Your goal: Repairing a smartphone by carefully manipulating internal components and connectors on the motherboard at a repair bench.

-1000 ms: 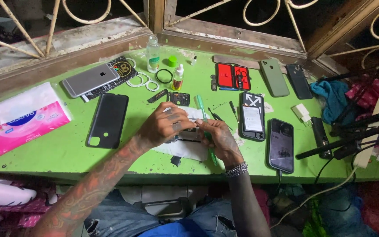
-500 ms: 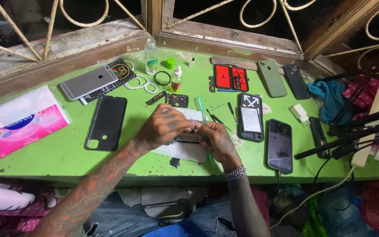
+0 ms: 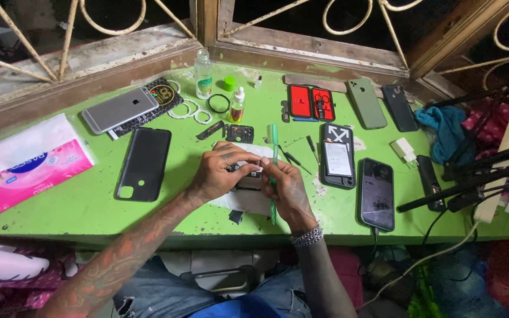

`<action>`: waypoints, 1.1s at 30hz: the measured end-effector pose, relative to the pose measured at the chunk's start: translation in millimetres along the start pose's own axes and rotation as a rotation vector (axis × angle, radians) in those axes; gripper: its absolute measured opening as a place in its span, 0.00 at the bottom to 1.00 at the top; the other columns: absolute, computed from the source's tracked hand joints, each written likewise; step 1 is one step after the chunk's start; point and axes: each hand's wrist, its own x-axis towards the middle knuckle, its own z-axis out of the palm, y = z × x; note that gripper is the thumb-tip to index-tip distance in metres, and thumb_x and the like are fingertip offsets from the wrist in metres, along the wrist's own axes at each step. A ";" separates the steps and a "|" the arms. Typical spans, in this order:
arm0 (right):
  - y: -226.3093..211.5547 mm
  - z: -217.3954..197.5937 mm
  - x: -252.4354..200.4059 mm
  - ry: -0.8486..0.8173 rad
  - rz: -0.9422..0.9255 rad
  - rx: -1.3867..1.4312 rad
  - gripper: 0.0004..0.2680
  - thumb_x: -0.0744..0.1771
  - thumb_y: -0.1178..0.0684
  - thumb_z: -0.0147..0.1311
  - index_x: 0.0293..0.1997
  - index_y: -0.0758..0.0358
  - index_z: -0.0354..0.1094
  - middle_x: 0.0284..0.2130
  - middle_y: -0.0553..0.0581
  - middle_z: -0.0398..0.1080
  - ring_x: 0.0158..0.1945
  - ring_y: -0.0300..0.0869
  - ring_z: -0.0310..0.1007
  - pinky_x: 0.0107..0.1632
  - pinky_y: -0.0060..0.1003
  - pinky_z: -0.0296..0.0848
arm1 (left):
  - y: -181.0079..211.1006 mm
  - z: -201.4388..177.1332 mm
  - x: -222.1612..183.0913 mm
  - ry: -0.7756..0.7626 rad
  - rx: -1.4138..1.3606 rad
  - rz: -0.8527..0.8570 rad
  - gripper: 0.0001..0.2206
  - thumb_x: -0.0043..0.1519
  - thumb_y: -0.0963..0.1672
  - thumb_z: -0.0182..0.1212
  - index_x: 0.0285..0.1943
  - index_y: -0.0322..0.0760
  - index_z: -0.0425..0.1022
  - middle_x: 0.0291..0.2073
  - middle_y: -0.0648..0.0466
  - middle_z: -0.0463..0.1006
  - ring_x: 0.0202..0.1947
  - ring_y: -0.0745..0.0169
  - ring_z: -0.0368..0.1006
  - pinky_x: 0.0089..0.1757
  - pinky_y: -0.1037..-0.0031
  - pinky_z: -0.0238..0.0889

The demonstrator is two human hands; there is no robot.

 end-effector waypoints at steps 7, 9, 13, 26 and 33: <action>-10.0 -6.5 -12.2 -0.015 -0.141 -0.233 0.11 0.70 0.53 0.53 0.51 0.76 0.70 0.23 0.57 0.66 0.18 0.34 0.62 0.19 0.26 0.58 | -12.9 -3.1 -4.4 0.013 -0.016 -0.062 0.04 0.62 0.43 0.69 0.43 0.42 0.85 0.32 0.57 0.85 0.38 0.61 0.82 0.50 0.68 0.65; -7.4 -18.0 -15.1 0.008 -0.238 -0.334 0.12 0.72 0.52 0.48 0.56 0.72 0.66 0.30 0.58 0.65 0.23 0.35 0.64 0.26 0.30 0.63 | -20.3 -5.3 -6.1 0.022 -0.015 -0.063 0.04 0.61 0.42 0.70 0.43 0.42 0.85 0.32 0.56 0.85 0.38 0.60 0.82 0.49 0.69 0.65; -5.5 -33.0 -18.1 -0.072 -0.383 -0.397 0.09 0.71 0.59 0.50 0.54 0.69 0.72 0.28 0.60 0.73 0.22 0.37 0.69 0.26 0.32 0.66 | -23.7 -9.3 -7.3 0.004 -0.007 -0.116 0.04 0.62 0.43 0.69 0.43 0.42 0.84 0.32 0.54 0.85 0.40 0.57 0.82 0.49 0.68 0.64; 11.8 -54.2 14.2 -0.160 -0.702 -0.768 0.09 0.70 0.61 0.50 0.52 0.62 0.76 0.26 0.59 0.77 0.25 0.43 0.76 0.31 0.37 0.71 | -23.1 -17.4 -4.2 0.030 -0.025 -0.152 0.05 0.64 0.45 0.67 0.44 0.42 0.85 0.32 0.53 0.85 0.41 0.59 0.81 0.49 0.68 0.65; 43.6 -73.3 37.4 -0.092 -0.943 -0.782 0.09 0.70 0.61 0.49 0.53 0.63 0.75 0.28 0.57 0.76 0.23 0.39 0.72 0.29 0.33 0.72 | -32.3 -16.0 -9.4 0.042 -0.019 -0.135 0.04 0.63 0.44 0.68 0.44 0.42 0.85 0.33 0.54 0.86 0.42 0.59 0.81 0.49 0.69 0.66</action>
